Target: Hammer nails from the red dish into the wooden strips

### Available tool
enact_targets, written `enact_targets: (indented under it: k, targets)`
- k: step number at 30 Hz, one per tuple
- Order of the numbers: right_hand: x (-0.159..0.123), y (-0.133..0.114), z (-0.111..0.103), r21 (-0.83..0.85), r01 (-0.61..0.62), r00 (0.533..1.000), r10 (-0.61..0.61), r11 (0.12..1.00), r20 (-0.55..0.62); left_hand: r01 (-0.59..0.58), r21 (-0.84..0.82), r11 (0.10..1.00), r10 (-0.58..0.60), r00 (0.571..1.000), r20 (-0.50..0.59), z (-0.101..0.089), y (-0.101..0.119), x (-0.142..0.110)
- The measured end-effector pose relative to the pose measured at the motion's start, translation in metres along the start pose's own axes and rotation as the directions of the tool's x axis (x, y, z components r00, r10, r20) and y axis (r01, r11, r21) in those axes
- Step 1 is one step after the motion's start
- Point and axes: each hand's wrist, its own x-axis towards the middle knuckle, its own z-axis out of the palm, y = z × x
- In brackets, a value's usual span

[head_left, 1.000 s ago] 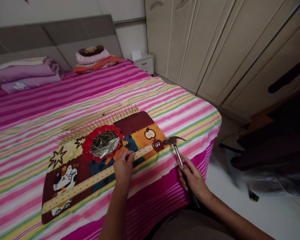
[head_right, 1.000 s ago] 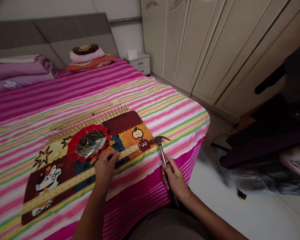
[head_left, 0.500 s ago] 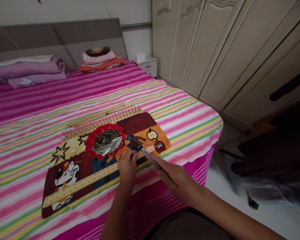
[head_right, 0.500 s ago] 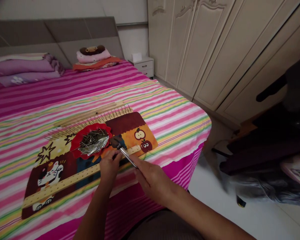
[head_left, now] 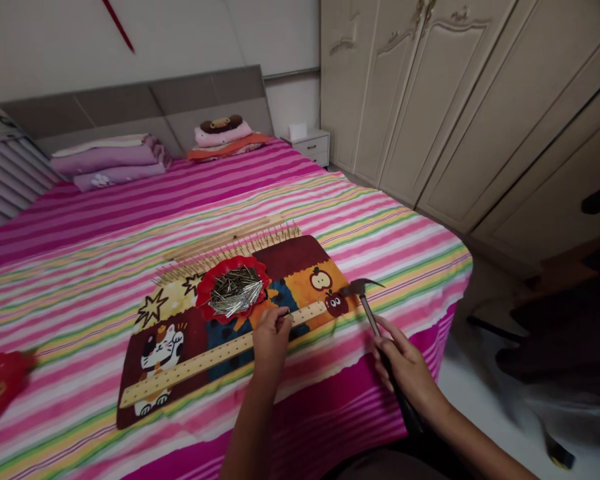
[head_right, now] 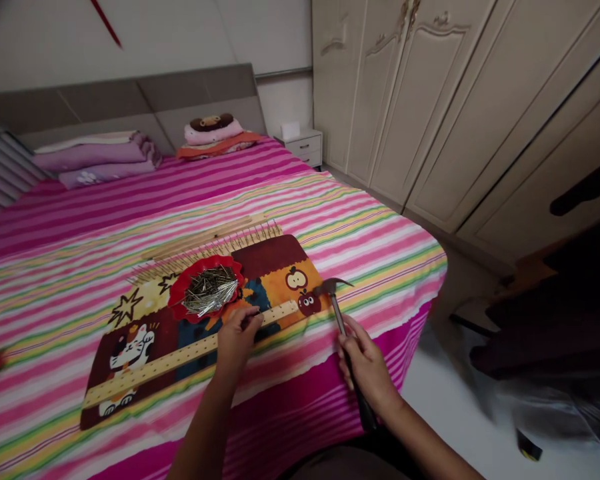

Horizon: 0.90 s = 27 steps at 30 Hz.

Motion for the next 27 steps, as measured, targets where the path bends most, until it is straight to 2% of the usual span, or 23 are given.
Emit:
enact_targets:
  k: [3,6,10,12,15,18,22,25,27]
  targets:
    - [0.005,0.019,-0.01,0.146,-0.09,0.995,0.095,0.985,-0.03,-0.025,0.077,0.997,0.031,0.996,-0.078,-0.024,0.0,0.015]
    - [0.007,0.028,-0.015,0.201,-0.112,0.993,0.116,0.973,-0.008,0.059,0.347,0.936,-0.008,0.989,-0.148,-0.047,-0.002,0.042]
    - [0.009,0.029,-0.016,0.214,-0.11,0.994,0.113,0.971,-0.002,0.101,0.62,0.778,-0.118,0.993,-0.013,-0.053,-0.004,0.074]
    - [0.009,0.029,-0.015,0.216,-0.114,0.993,0.116,0.97,0.001,0.108,0.67,0.734,-0.18,0.983,0.038,-0.05,-0.005,0.082]
    - [0.008,0.029,-0.016,0.209,-0.113,0.993,0.115,0.971,0.004,0.138,0.695,0.706,-0.241,0.969,0.053,-0.048,-0.006,0.084]
    - [0.008,0.029,-0.016,0.214,-0.113,0.993,0.115,0.97,0.006,0.139,0.684,0.717,-0.238,0.97,0.053,-0.052,-0.007,0.082]
    - [0.009,0.028,-0.016,0.23,-0.128,0.992,0.128,0.965,0.012,0.179,0.555,0.812,-0.208,0.978,-0.012,-0.063,-0.011,0.079]
    - [0.009,0.029,-0.016,0.235,-0.133,0.991,0.131,0.963,0.024,0.248,0.334,0.909,-0.242,0.968,-0.062,-0.07,-0.013,0.077]
    - [0.009,0.029,-0.016,0.23,-0.128,0.992,0.127,0.965,0.019,0.303,0.082,0.949,-0.3,0.953,-0.05,-0.073,-0.013,0.074]
